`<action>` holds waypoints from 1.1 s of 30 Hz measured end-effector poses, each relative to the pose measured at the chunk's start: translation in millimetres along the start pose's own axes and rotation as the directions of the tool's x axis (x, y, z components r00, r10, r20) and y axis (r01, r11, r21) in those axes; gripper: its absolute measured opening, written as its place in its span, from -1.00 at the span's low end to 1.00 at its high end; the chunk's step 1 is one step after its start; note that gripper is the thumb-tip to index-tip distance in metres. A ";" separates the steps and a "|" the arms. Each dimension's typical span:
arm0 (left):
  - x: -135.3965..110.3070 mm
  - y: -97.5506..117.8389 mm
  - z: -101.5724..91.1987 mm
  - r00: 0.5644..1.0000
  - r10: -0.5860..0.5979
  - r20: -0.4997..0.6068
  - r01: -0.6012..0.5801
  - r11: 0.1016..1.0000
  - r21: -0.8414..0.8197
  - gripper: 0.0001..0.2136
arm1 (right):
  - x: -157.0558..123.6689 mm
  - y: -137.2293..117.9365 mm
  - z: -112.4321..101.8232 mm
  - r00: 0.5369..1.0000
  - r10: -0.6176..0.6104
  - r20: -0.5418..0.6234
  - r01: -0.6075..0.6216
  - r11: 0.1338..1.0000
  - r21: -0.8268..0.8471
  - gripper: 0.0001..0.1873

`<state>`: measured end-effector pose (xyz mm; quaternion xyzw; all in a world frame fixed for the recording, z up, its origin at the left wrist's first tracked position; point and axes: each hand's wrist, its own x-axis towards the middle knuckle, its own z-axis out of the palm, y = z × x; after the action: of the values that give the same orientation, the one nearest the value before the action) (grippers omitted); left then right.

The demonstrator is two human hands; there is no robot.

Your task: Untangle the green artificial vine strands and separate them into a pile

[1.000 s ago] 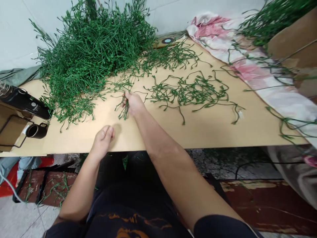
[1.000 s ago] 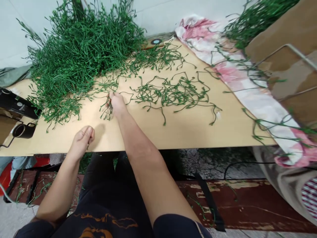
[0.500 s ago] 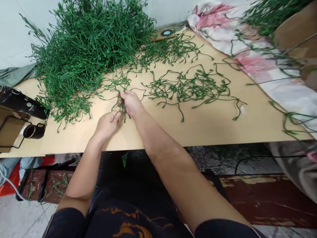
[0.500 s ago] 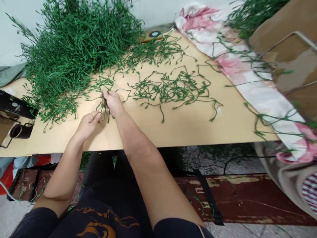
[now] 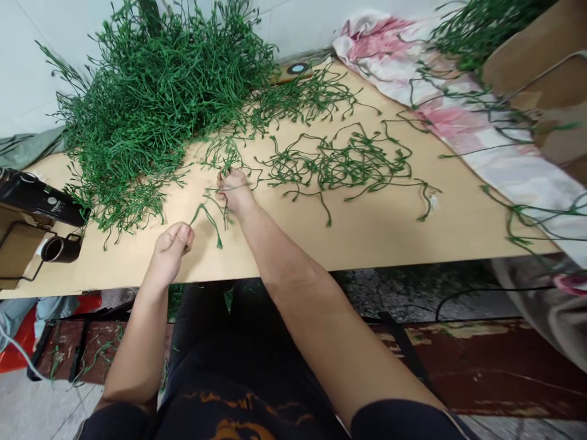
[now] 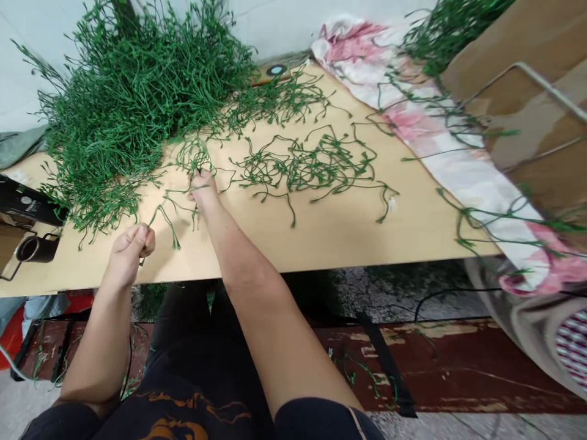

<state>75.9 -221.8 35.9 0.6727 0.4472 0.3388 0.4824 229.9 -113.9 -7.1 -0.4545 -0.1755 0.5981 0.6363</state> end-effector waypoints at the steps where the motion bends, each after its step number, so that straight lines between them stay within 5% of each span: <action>1: 5.1 -2.7 -6.1 1.000 -0.006 -0.021 0.005 0.999 -0.031 -0.60 | -2.2 1.3 -0.1 1.000 0.002 0.012 -0.002 1.000 -0.003 -0.76; 8: 18.6 -14.9 -11.7 0.999 -0.018 -0.050 0.015 0.998 -0.054 -0.62 | -14.2 -0.3 -0.8 0.993 0.040 0.111 -0.033 0.998 -0.059 -0.73; 13: 24.5 -23.2 -12.9 0.987 0.020 -0.162 0.015 0.976 0.216 -0.68 | -23.0 -1.4 -0.1 0.952 0.140 0.271 -0.103 0.984 -0.146 -0.67; 16: 23.4 -25.7 -15.6 0.980 0.056 -0.191 0.015 0.934 0.356 -0.73 | -25.0 2.2 1.4 0.960 0.171 0.220 -0.135 0.976 -0.172 -0.61; 18: 19.7 -25.9 -16.8 0.982 0.066 -0.175 0.012 0.911 0.412 -0.74 | -26.8 5.8 -0.4 0.993 0.051 0.106 -0.020 0.961 -0.274 -0.65; 20: 15.3 -26.1 -17.5 0.984 0.079 -0.158 0.004 0.886 0.463 -0.75 | -31.6 8.8 -5.2 0.974 -0.227 0.000 0.198 0.852 -0.485 -0.73; 23: 11.0 -27.9 -17.1 0.982 0.112 -0.153 -0.015 0.850 0.526 -0.76 | -45.4 9.3 -14.2 0.799 -0.601 -0.012 0.399 0.545 -0.737 -0.80; 25: 9.9 -29.9 -15.8 0.980 0.136 -0.148 -0.029 0.826 0.563 -0.76 | -56.2 7.1 -17.3 0.750 -0.661 0.010 0.424 0.469 -0.775 -0.78; 27: 9.5 -31.6 -13.7 0.980 0.151 -0.133 -0.042 0.798 0.601 -0.75 | -65.5 3.9 -16.1 0.806 -0.588 0.067 0.442 0.522 -0.729 -0.77; 30: 8.4 -32.7 -9.8 0.985 0.148 -0.084 -0.062 0.772 0.632 -0.74 | -73.6 -1.5 -8.5 0.932 -0.290 0.220 0.364 0.758 -0.542 -0.68; 33: 6.3 -32.5 -6.4 0.993 0.117 -0.027 -0.075 0.782 0.619 -0.73 | -75.4 -7.0 -0.6 0.946 -0.084 0.312 0.204 0.904 -0.376 -0.68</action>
<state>63.6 -209.3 7.1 0.8040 0.5135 0.2198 0.2040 217.8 -182.6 22.3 -0.4693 -0.4195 0.5596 0.5392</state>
